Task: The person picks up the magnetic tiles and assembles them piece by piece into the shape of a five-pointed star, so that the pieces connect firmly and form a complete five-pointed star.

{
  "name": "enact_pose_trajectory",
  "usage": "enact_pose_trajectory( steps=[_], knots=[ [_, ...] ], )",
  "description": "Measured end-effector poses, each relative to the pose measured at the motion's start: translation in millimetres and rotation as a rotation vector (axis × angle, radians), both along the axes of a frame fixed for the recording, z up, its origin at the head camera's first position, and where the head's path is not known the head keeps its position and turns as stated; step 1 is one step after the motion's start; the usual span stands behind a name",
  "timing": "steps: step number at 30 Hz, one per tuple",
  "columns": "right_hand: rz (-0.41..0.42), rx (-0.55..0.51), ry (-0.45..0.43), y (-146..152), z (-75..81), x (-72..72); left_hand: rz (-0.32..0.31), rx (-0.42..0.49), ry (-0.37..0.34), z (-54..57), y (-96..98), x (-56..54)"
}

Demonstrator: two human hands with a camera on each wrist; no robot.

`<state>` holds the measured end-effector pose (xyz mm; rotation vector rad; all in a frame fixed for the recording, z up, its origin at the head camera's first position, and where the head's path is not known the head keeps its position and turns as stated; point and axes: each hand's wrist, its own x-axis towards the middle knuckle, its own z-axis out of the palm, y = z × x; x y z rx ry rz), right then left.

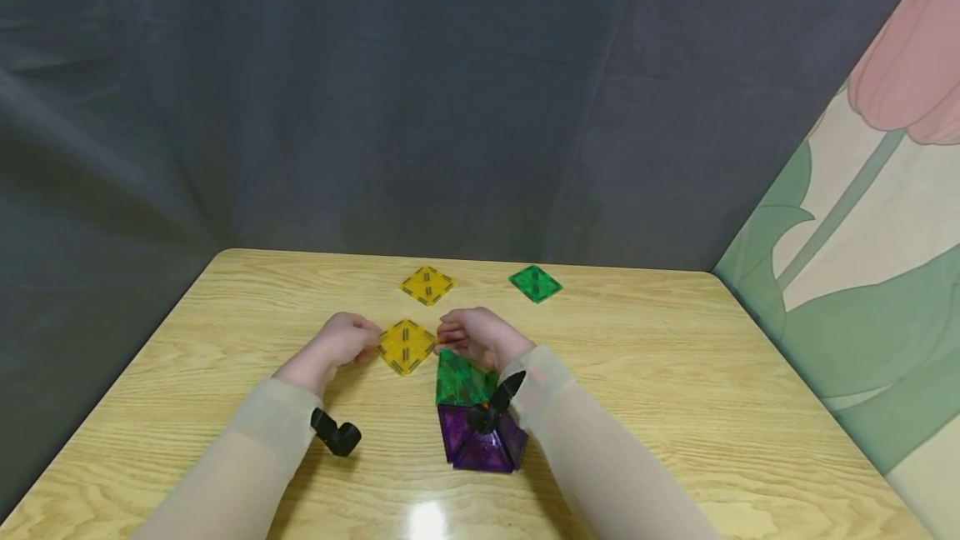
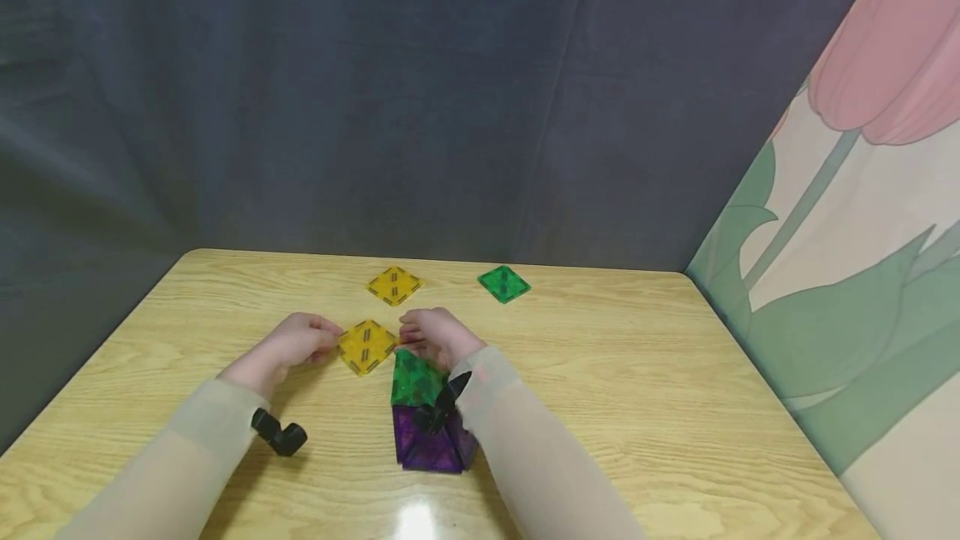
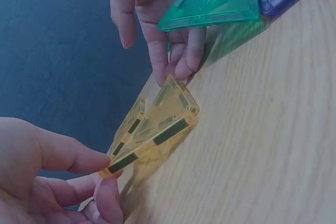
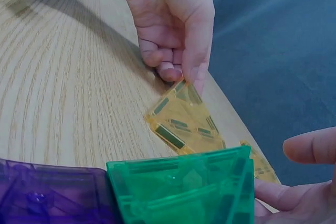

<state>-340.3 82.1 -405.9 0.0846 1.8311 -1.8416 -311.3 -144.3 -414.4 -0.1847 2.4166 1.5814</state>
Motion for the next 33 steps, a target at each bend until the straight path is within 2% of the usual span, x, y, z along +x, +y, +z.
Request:
enact_pose_trajectory(
  steps=[3, 7, 10, 13, 18, 22, 26, 30, 33],
  knots=[
    [0.000, -0.008, -0.003, 0.4, -0.7, -1.0, 0.005, 0.033, 0.000, 0.8, -0.1, 2.1],
    [0.009, -0.005, -0.001, -0.7, -0.1, -0.9, 0.016, 0.140, -0.024, -0.2, 0.3, 4.5],
    [0.022, 0.004, 0.014, -1.4, 1.1, 0.0, 0.044, 0.212, -0.041, -3.8, -0.2, 5.7],
    [0.030, -0.002, 0.025, -1.5, 2.4, 0.1, 0.073, 0.248, -0.040, -6.9, -1.5, 6.3],
    [0.077, -0.066, 0.071, -1.4, 6.8, -0.5, 0.092, 0.314, 0.002, -4.9, -3.6, 9.4],
    [0.096, -0.113, 0.139, 0.0, 12.1, 2.0, 0.086, 0.387, 0.059, 3.0, -4.1, 14.7],
    [0.127, -0.145, 0.245, 5.6, 24.0, 16.7, 0.040, 0.433, 0.126, 15.8, -3.0, 24.9],
    [0.197, -0.166, 0.387, 19.5, 41.8, 40.8, -0.063, 0.458, 0.176, 31.7, 0.3, 39.4],
    [0.238, -0.125, 0.513, 31.4, 54.3, 62.0, -0.153, 0.504, 0.189, 43.4, 2.6, 52.3]
  ],
)
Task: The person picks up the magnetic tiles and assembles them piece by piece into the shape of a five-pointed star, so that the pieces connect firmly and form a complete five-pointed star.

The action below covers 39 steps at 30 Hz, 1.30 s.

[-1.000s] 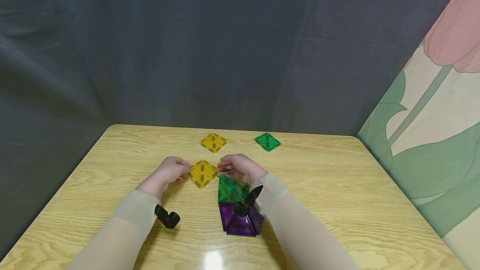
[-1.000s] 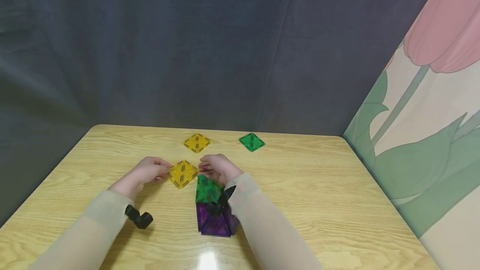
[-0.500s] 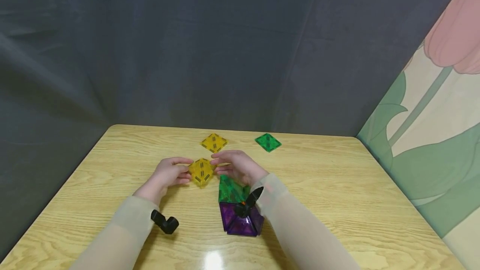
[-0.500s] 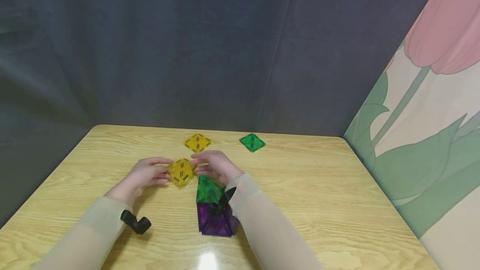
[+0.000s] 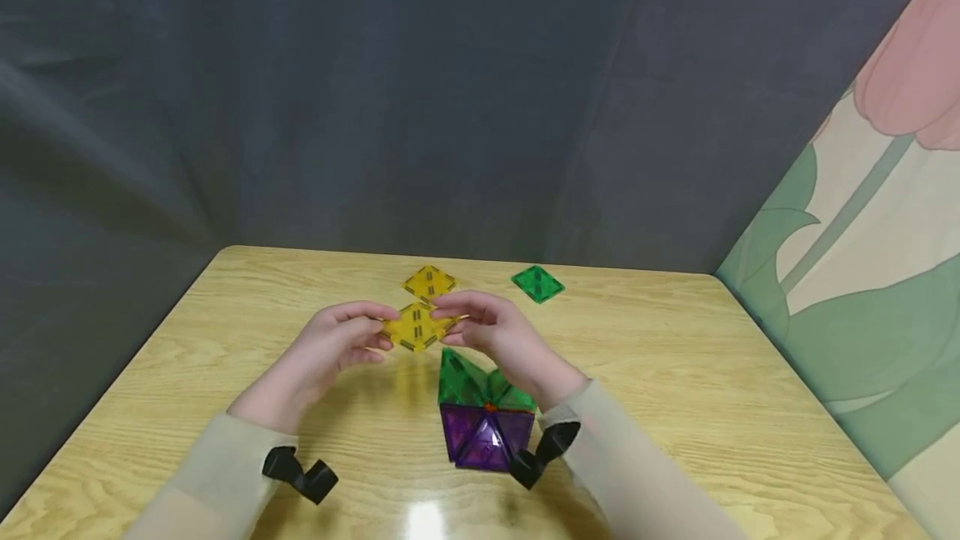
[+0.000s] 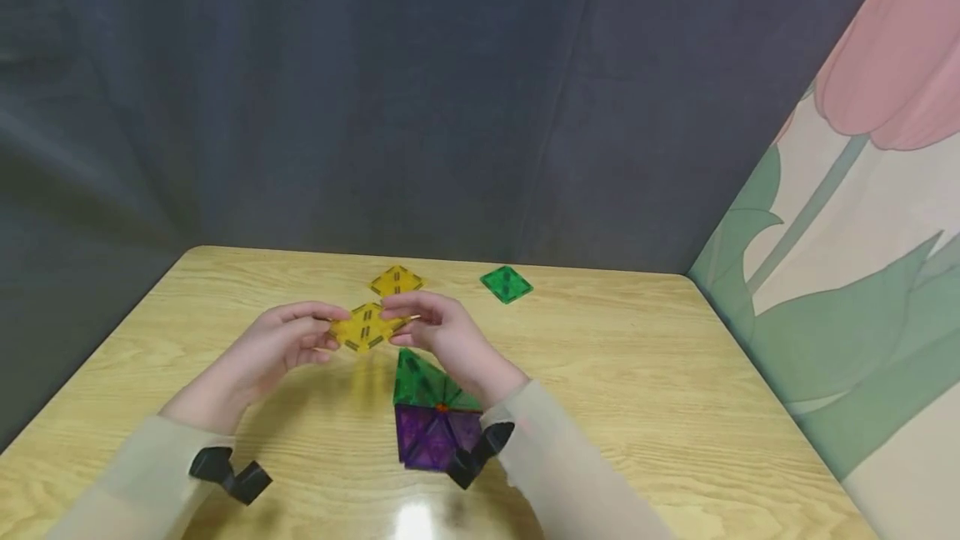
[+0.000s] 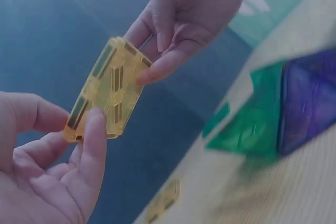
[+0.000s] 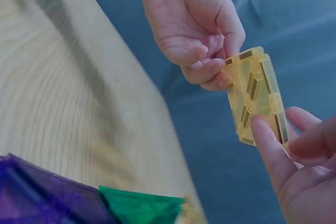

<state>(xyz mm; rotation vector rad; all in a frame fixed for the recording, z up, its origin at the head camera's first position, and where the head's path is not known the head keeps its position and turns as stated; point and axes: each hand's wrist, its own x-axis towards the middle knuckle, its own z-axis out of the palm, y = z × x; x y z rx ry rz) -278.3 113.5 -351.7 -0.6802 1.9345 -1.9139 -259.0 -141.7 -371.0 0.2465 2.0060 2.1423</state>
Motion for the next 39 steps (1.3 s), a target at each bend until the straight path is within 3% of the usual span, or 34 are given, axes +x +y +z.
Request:
enact_pose_trajectory(
  steps=[3, 6, 10, 14, 17, 19, 21, 25, 28, 34, 39],
  knots=[
    [-0.042, 0.095, 0.167, 9.2, 6.9, 22.9, -0.120, 0.078, 0.023, 7.1, 2.1, 13.3],
    [-0.141, 0.217, 0.319, 15.7, 6.9, 45.7, -0.278, 0.167, 0.036, 8.1, 4.0, 23.9],
    [-0.239, 0.301, 0.413, 21.7, 1.5, 68.5, -0.440, 0.248, 0.020, 4.0, 5.9, 30.4],
    [-0.269, 0.293, 0.499, 25.7, -6.6, 81.4, -0.493, 0.244, 0.022, -3.2, 6.5, 30.7],
    [-0.319, 0.339, 0.614, 26.7, -14.8, 86.1, -0.478, 0.207, 0.034, -11.5, 8.0, 29.7],
    [-0.335, 0.349, 0.636, 26.4, -20.3, 87.8, -0.447, 0.169, 0.029, -16.9, 9.2, 29.0],
    [-0.335, 0.348, 0.576, 25.6, -24.7, 88.9, -0.401, 0.127, 0.012, -21.4, 10.0, 28.1],
    [-0.262, 0.220, 0.236, 23.9, -32.5, 91.7, -0.314, 0.032, -0.026, -26.7, 10.5, 28.0],
    [-0.180, 0.102, 0.008, 22.3, -41.9, 95.1, -0.293, -0.006, -0.058, -29.9, 12.6, 29.3],
    [-0.009, -0.045, -0.230, 17.1, -59.0, 105.7, -0.254, -0.029, -0.137, -38.2, 21.6, 31.6],
    [0.031, -0.119, -0.469, 13.2, -64.2, 114.1, -0.207, -0.062, -0.208, -47.4, 26.0, 32.5]
  ],
)
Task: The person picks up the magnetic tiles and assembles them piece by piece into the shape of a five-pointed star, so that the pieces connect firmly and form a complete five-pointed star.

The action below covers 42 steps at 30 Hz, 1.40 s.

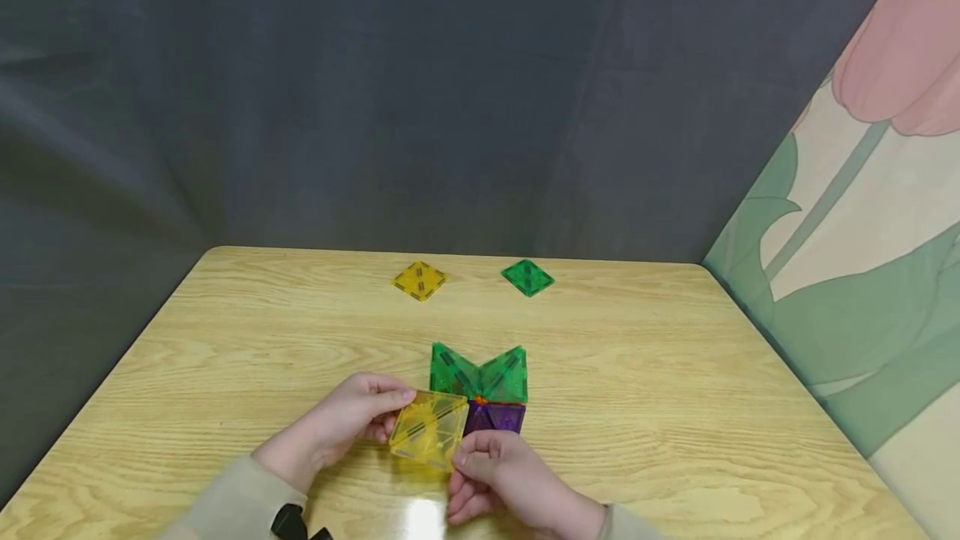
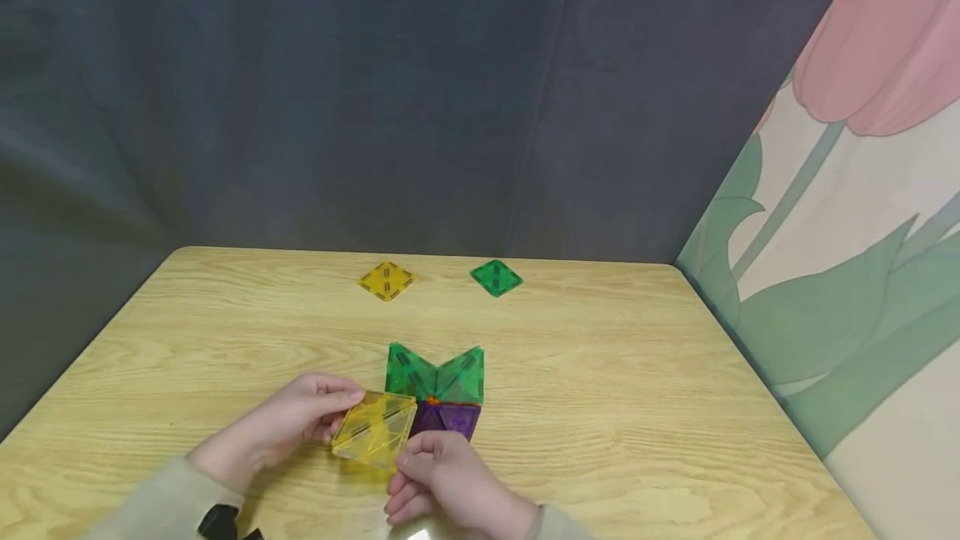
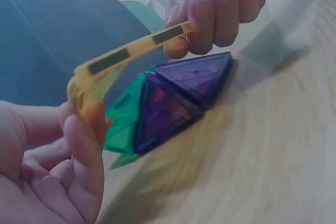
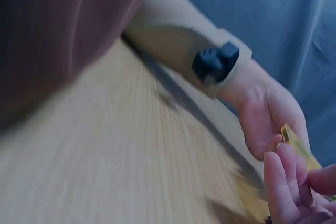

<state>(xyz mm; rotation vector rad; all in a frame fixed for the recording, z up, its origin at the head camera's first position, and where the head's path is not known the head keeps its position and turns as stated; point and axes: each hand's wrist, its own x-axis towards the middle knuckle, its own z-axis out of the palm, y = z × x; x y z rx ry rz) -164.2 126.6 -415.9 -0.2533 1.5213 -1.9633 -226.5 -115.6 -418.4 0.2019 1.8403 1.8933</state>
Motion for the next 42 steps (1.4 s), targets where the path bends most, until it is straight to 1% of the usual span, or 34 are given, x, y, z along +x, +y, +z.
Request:
enact_pose_trajectory(
  steps=[2, 4, 7, 13, 20, 24, 30, 35, 38, 42],
  knots=[
    [-0.006, -0.012, -0.061, -0.9, -1.9, 1.5, 0.010, -0.010, -0.022, -3.6, 1.2, -0.3],
    [-0.015, -0.019, -0.091, -1.5, -3.8, 2.0, 0.017, -0.016, -0.033, -6.8, 2.3, -0.9],
    [-0.042, -0.016, -0.102, -1.8, -6.8, 2.7, 0.013, -0.019, -0.034, -10.1, 4.8, -2.6],
    [-0.094, 0.005, -0.116, -3.2, -13.1, 3.3, 0.005, -0.031, -0.033, -11.6, 9.9, -4.0],
    [-0.140, 0.007, -0.133, -4.5, -13.9, 3.7, 0.024, -0.063, -0.027, -15.0, 11.2, -4.2],
    [-0.148, -0.017, -0.133, -5.1, -15.4, 5.4, 0.030, -0.071, -0.031, -15.3, 12.2, -3.7],
    [-0.158, -0.043, -0.143, -5.1, -17.0, 7.9, 0.046, -0.108, -0.006, -13.5, 15.0, -1.7],
    [-0.157, -0.062, -0.154, -3.7, -15.1, 9.5, 0.088, -0.156, 0.005, -13.0, 17.7, -0.1],
    [-0.144, -0.081, -0.173, -2.3, -12.8, 10.1, 0.118, -0.183, 0.006, -14.3, 19.1, -0.1],
    [-0.125, -0.107, -0.203, -0.8, -9.4, 11.1, 0.142, -0.199, 0.007, -15.4, 20.4, -0.3]
  ],
)
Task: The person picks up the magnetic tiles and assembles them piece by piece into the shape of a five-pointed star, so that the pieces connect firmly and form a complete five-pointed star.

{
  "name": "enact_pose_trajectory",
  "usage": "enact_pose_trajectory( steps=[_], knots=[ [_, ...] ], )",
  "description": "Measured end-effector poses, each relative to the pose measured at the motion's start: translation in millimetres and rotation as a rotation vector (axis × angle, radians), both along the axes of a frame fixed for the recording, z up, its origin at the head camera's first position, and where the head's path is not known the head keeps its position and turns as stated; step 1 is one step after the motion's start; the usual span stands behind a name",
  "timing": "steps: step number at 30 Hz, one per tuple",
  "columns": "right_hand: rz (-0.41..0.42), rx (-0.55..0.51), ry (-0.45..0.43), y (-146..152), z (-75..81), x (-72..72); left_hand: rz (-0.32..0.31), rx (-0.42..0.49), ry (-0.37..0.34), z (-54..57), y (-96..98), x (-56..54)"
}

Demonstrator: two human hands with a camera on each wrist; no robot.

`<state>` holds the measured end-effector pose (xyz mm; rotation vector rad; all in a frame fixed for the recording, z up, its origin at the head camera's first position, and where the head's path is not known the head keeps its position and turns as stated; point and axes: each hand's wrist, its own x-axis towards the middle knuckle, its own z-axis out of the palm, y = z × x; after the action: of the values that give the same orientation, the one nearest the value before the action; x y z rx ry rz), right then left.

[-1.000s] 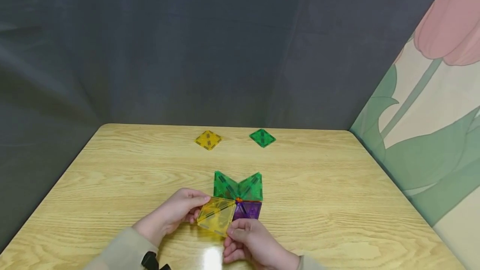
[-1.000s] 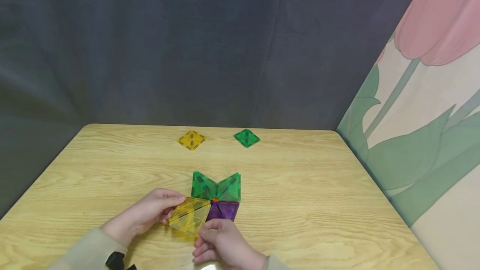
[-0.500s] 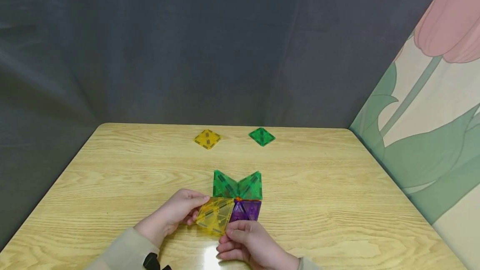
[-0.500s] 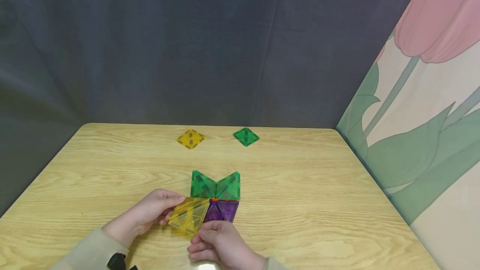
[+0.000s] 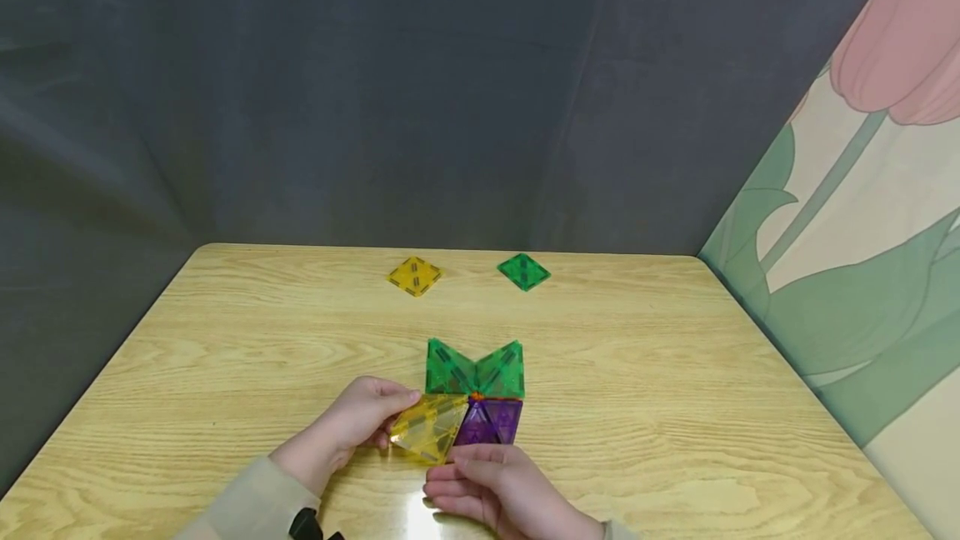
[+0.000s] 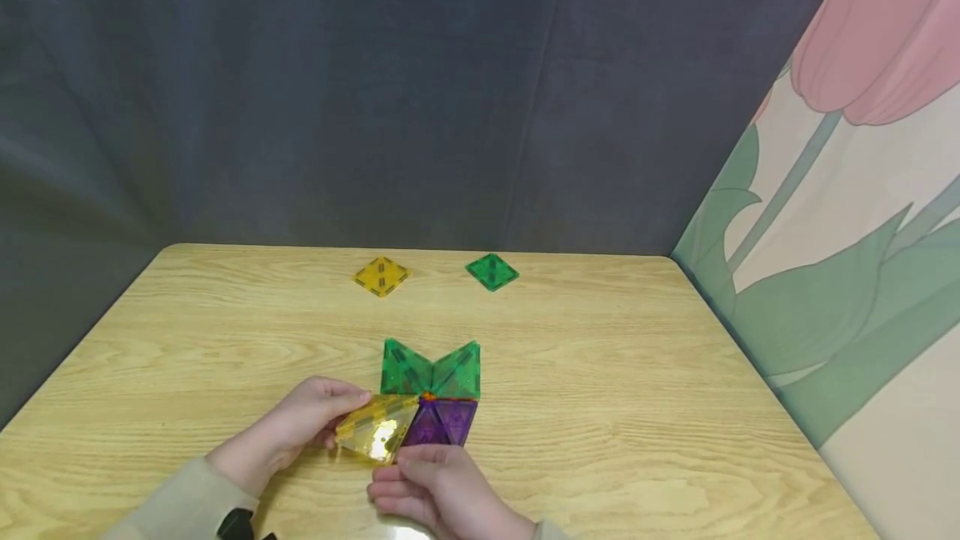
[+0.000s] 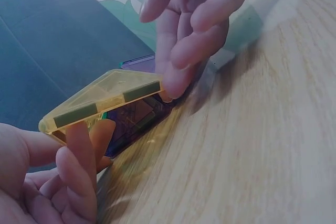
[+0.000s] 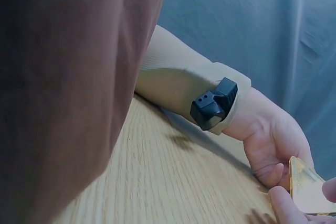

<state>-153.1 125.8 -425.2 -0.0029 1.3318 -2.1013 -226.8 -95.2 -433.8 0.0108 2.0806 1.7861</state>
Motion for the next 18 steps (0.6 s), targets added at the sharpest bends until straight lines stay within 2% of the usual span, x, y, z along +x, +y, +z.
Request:
enact_pose_trajectory(
  steps=[8, 18],
  knots=[
    [0.028, -0.064, -0.005, 1.7, 3.4, 2.7, 0.004, 0.014, 0.002, 0.6, 0.7, 0.7],
    [0.059, -0.142, -0.024, 3.7, 3.2, 4.2, -0.030, 0.069, -0.001, 0.1, 2.3, 0.8]
  ],
)
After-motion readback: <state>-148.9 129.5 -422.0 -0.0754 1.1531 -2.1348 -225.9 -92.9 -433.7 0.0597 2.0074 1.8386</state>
